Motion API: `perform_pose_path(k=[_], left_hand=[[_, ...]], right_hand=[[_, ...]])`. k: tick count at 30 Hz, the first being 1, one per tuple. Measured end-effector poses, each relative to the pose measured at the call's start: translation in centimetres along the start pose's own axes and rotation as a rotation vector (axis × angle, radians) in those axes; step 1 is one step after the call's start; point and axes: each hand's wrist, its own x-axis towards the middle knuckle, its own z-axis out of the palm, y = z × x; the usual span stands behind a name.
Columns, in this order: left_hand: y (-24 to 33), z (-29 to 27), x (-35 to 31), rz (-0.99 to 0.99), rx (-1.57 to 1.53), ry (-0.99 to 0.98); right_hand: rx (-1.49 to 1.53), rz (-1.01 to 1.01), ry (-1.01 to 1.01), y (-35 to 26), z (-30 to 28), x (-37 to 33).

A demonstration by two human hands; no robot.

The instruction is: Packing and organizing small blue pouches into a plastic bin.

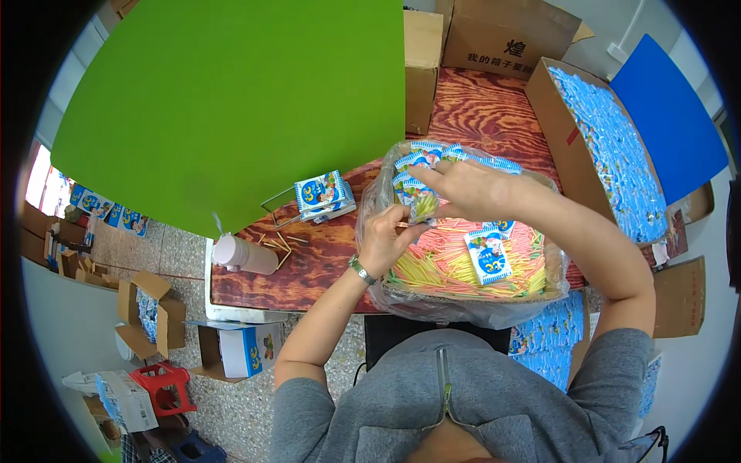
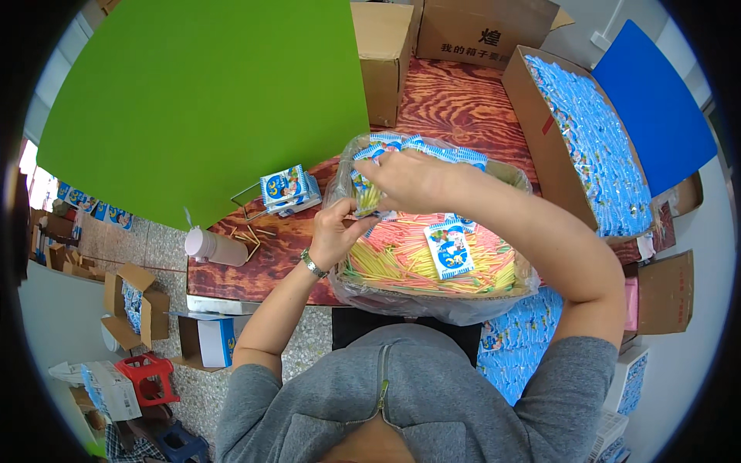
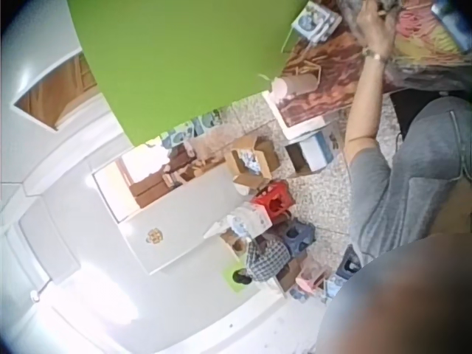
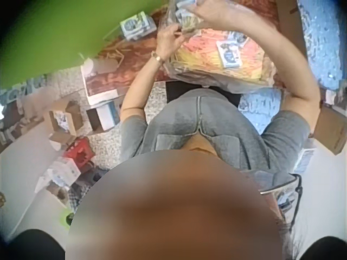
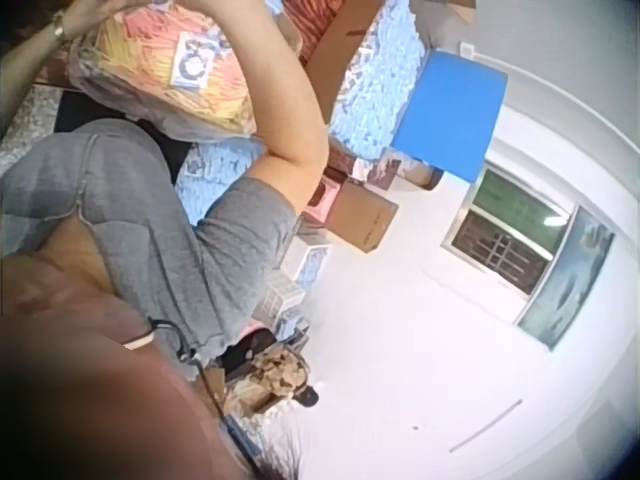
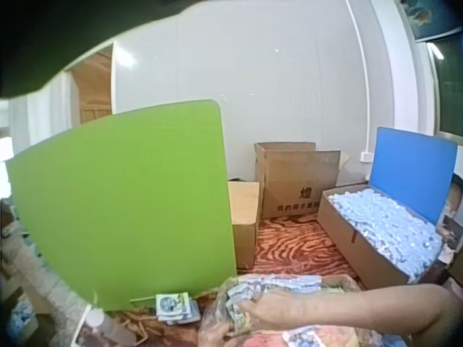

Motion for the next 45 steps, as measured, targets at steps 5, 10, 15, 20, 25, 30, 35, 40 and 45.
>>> perform_pose_path(k=[5, 10, 15, 20, 25, 30, 35, 40, 45], left_hand=[[-0.6, 1.2, 0.7, -0.031, -0.144, -0.077], [-0.7, 1.5, 2.2, 0.111, 0.042, -0.095], [-1.9, 0.8, 3.0, -0.016, 0.174, -0.165], [-3.3, 1.4, 4.0, -0.065, 0.291, -0.097], [-4.7, 2.7, 4.9, -0.134, 0.529, -0.173], [-4.4, 3.3, 5.4, -0.103, 0.561, -0.147], [-3.4, 2.5, 4.6, 0.199, 0.532, 0.087], [1.3, 2.1, 1.7, 0.217, 0.365, -0.008], [2.8, 4.1, -1.3, -0.205, -0.378, -0.253]], right_hand=[[0.092, -0.156, 0.288, -0.2, 5.7, 0.5], [0.045, -0.134, 0.457, 0.9, 8.2, 0.0], [0.188, 0.187, 0.673, 4.5, 12.1, -4.1], [0.174, 0.578, 0.317, 5.4, 16.2, -8.2], [0.394, 0.642, 0.249, 5.3, 19.2, -8.8], [0.414, 0.655, 0.401, 5.8, 21.0, -9.2], [0.285, 0.703, 0.431, 4.0, 18.0, -10.1], [0.344, 0.320, 0.889, 4.3, 16.4, -10.5], [1.233, 0.311, 0.769, 0.2, 11.6, -7.2]])
